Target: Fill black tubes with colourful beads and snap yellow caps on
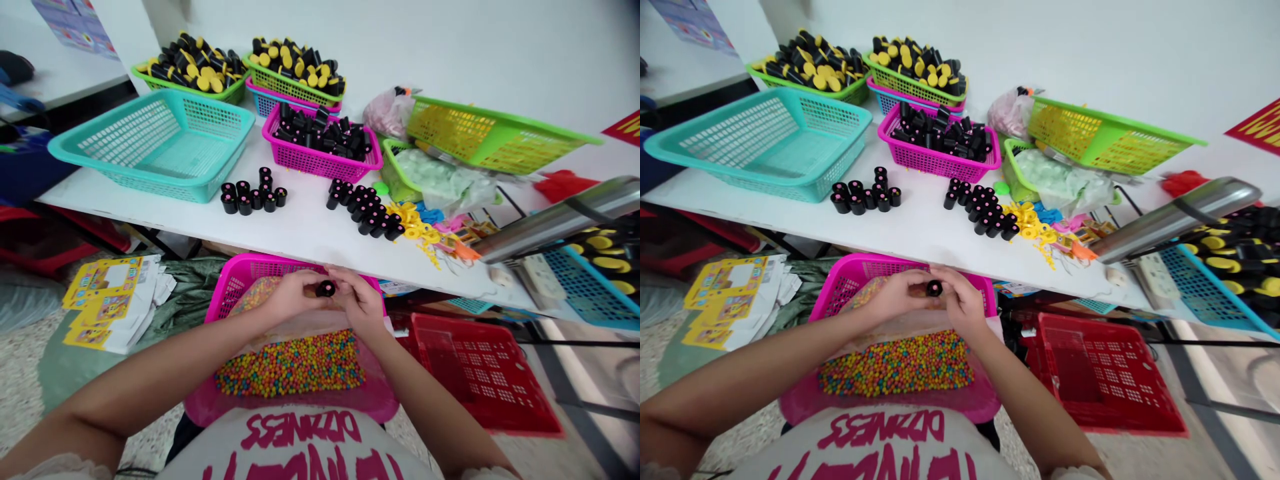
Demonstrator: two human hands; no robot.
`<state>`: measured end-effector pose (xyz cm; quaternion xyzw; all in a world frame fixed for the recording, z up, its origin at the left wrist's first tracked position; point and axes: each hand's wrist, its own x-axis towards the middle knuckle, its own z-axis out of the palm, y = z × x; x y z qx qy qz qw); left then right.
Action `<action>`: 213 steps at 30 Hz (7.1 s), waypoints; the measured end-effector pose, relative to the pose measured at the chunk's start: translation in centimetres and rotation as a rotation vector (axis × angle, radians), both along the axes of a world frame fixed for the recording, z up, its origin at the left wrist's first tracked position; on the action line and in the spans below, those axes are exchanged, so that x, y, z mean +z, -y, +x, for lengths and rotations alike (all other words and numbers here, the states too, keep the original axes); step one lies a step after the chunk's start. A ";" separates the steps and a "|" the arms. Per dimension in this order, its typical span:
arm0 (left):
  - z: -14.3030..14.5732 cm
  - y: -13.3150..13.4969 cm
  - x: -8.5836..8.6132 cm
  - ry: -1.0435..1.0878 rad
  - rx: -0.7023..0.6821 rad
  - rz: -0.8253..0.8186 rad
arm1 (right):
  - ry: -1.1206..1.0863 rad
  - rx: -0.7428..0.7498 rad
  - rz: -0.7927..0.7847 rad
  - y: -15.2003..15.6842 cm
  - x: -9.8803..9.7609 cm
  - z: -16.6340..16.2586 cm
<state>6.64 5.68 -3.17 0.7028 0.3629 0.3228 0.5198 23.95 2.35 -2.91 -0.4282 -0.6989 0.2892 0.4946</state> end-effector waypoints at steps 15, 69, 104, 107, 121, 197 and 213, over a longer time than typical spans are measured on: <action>-1.8 -0.7 1.6 -0.066 0.042 0.083 | -0.077 0.008 -0.192 -3.2 1.4 -0.5; -3.6 -1.6 1.1 -0.208 0.071 0.393 | 0.274 0.102 -0.047 -2.2 4.7 -1.6; -3.6 -2.3 2.0 -0.323 -0.166 0.194 | 0.706 -0.061 -0.006 -32.1 1.2 -9.6; -3.3 -2.5 1.4 -0.304 -0.199 0.203 | 0.759 -0.069 0.018 -32.5 1.4 -10.2; -3.1 -2.5 0.0 -0.348 -0.256 0.242 | 0.999 -0.109 0.021 -32.2 1.6 -10.7; -4.0 -2.8 0.6 -0.167 0.032 0.339 | 0.416 0.122 -0.081 -5.1 3.9 -2.0; -4.5 -3.1 0.2 -0.186 -0.020 0.282 | 0.658 -0.199 -0.209 -15.9 6.3 -6.1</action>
